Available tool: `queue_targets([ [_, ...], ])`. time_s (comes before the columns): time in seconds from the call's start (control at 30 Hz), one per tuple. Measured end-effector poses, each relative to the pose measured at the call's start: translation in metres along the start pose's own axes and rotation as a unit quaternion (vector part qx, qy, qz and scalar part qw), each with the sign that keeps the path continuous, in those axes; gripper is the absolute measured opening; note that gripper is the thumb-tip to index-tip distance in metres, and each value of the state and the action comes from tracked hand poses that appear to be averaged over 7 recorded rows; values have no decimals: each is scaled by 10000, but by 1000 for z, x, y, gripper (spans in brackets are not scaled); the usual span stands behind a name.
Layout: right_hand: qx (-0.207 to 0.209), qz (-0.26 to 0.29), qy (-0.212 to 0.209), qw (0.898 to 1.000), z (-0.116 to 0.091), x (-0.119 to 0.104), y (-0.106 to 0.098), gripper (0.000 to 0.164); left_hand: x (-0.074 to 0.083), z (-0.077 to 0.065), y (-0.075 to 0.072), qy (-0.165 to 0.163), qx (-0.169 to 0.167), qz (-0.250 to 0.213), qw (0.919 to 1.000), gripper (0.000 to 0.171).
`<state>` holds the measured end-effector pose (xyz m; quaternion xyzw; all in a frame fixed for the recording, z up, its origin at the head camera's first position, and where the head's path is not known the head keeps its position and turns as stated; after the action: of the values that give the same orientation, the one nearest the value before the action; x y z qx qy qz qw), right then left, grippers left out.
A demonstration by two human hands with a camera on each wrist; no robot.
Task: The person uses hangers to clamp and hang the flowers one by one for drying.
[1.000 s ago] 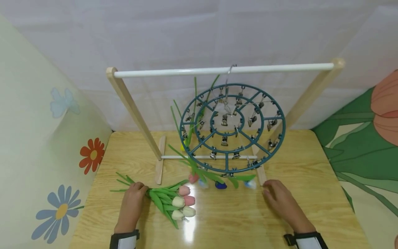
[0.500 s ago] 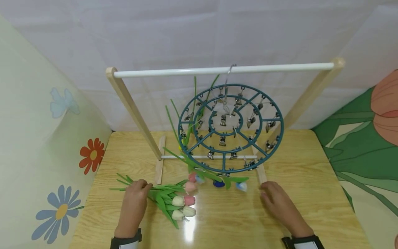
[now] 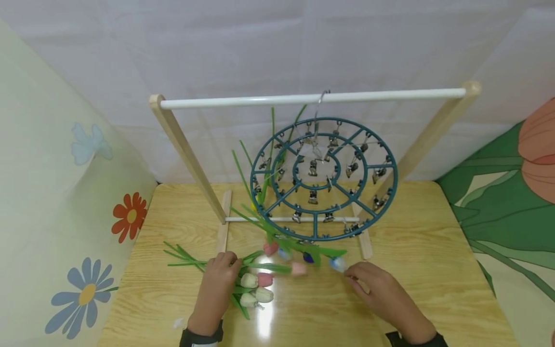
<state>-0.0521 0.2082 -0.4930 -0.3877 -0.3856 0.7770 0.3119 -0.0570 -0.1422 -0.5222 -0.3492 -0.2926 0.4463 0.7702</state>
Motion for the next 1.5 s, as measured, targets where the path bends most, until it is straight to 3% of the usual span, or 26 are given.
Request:
queue_targets([
  [0.2, -227, 25, -258, 9994, 2, -14, -3, 22, 24, 7, 4, 302, 170, -189, 9992, 30],
  [0.37, -285, 214, -672, 9971, 3, -25, 1, 34, 41, 13, 1, 509, 386, -424, 9971, 26],
  [0.57, -32, 302, -950, 9950, 5, -34, 9, 42, 54, 19, -2, 581, 172, -522, 9968, 28],
  [0.77, -204, 308, -820, 9959, 7, -38, 22, 39, 64, 26, -4, 777, 224, -523, 9954, 28],
  [0.97, 2, 160, -647, 9978, 11, -40, 31, 27, 70, 29, -2, 786, 252, -538, 9951, 30],
  [1.1, 77, 230, -389, 9989, 11, -36, 33, 24, 73, 26, 1, 716, 721, -584, 9931, 25],
  [1.2, 123, 352, -267, 9989, 11, -34, 33, 24, 76, 19, 1, 620, 1531, -819, 9829, 16],
  [1.3, 233, 527, -240, 9980, 11, -31, 32, 25, 79, 7, 4, 261, 1926, -1414, 9707, 6],
  [1.4, 372, 776, -264, 9959, 11, -29, 31, 27, 80, -4, 15, -464, 1674, -2302, 9575, 4],
  [1.43, 413, 858, -279, 9951, 11, -29, 30, 28, 80, -6, 20, -731, 1516, -2625, 9501, 8],
  [1.5, 493, 1016, -311, 9931, 11, -28, 30, 30, 82, -10, 30, -1178, 1274, -3328, 9269, 21],
])
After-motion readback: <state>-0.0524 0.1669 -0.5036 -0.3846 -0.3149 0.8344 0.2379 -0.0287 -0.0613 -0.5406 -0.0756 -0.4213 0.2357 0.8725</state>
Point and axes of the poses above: each hand's wrist, its own z-axis towards the middle knuckle, its own y-axis out of the palm, x = y × z, the point moved 4 cm from there along z, towards the middle knuckle, and after that the axes turned 9 degrees about x, right-handed, at the moved point
